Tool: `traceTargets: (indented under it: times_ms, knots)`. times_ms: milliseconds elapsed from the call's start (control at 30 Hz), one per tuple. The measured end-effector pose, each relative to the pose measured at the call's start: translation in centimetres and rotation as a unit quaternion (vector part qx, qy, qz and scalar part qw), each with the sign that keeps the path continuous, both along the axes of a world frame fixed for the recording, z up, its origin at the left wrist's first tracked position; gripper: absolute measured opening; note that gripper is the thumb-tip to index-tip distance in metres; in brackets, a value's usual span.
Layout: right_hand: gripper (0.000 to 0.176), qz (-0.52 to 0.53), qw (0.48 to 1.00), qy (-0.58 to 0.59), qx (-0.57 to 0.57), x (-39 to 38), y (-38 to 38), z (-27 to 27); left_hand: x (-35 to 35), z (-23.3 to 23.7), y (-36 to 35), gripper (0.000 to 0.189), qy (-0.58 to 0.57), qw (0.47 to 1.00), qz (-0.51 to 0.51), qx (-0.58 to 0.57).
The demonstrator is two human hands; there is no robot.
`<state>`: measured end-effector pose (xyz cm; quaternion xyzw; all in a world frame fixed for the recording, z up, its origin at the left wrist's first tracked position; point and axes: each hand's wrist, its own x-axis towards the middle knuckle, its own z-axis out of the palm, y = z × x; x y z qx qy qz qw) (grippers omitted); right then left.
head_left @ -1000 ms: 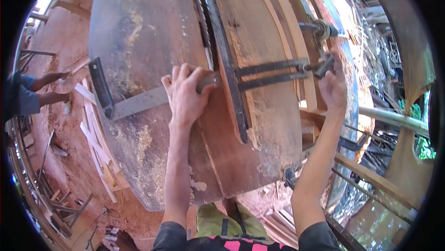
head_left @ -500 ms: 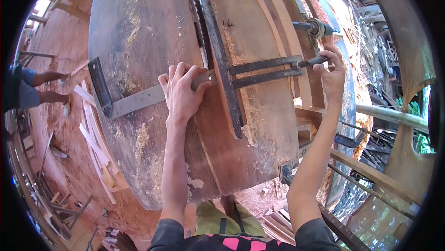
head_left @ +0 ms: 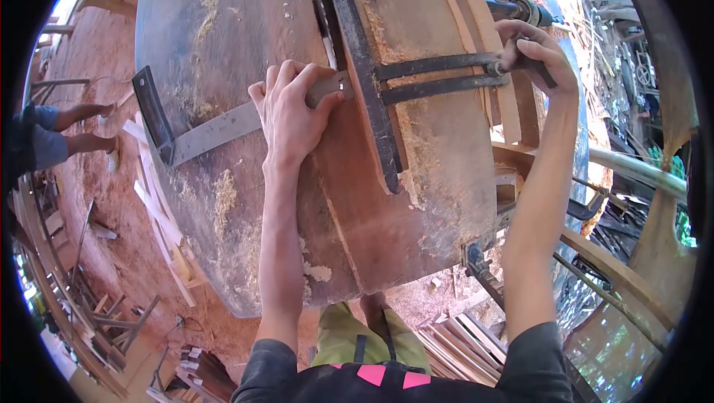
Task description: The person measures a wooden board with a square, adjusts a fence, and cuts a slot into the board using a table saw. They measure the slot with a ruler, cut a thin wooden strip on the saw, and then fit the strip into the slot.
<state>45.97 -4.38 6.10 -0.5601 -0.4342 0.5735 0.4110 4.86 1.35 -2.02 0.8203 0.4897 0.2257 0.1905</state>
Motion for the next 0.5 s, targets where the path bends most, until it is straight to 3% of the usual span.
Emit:
traceTargets:
  times_ms: [33, 100, 200, 233, 300, 367, 433, 500]
  knots:
    - [0.038, 0.041, 0.999, 0.024, -0.009, 0.5, 0.0, -0.1, 0.0, 0.0, 0.1, 0.035, -0.005, 1.0, -0.001, 0.006]
    - [0.035, -0.009, 0.997, 0.069, 0.02, -0.4, -1.2, -1.2, 0.1, 0.3, -0.1, 0.034, 0.002, 1.0, 0.003, -0.006]
    - [0.037, -0.294, 0.95, -0.021, 0.107, -3.7, -1.3, -1.0, 0.2, 0.4, -0.1, 0.034, 0.006, 1.0, 0.01, -0.013]
    - [0.037, -0.293, 0.95, -0.021, 0.106, -4.3, -0.8, -1.4, 0.2, 0.4, 0.0, 0.035, 0.007, 1.0, 0.01, -0.01]
    - [0.038, -0.485, 0.856, -0.101, 0.148, -5.3, -0.3, -2.6, 0.2, 0.4, 0.2, 0.034, 0.007, 1.0, 0.009, -0.011]
    - [0.041, -0.515, 0.837, -0.101, 0.156, -5.9, 0.3, -2.9, 0.2, 0.3, 0.1, 0.034, 0.003, 1.0, 0.009, -0.012]
    - [0.041, -0.592, 0.782, -0.122, 0.153, -6.6, 0.9, -2.9, 0.3, 0.4, 0.0, 0.033, 0.008, 1.0, 0.012, -0.016]
    - [0.042, -0.586, 0.788, -0.15, 0.119, -6.1, 1.0, -3.3, 0.2, 0.3, 0.0, 0.035, 0.011, 1.0, 0.009, -0.012]
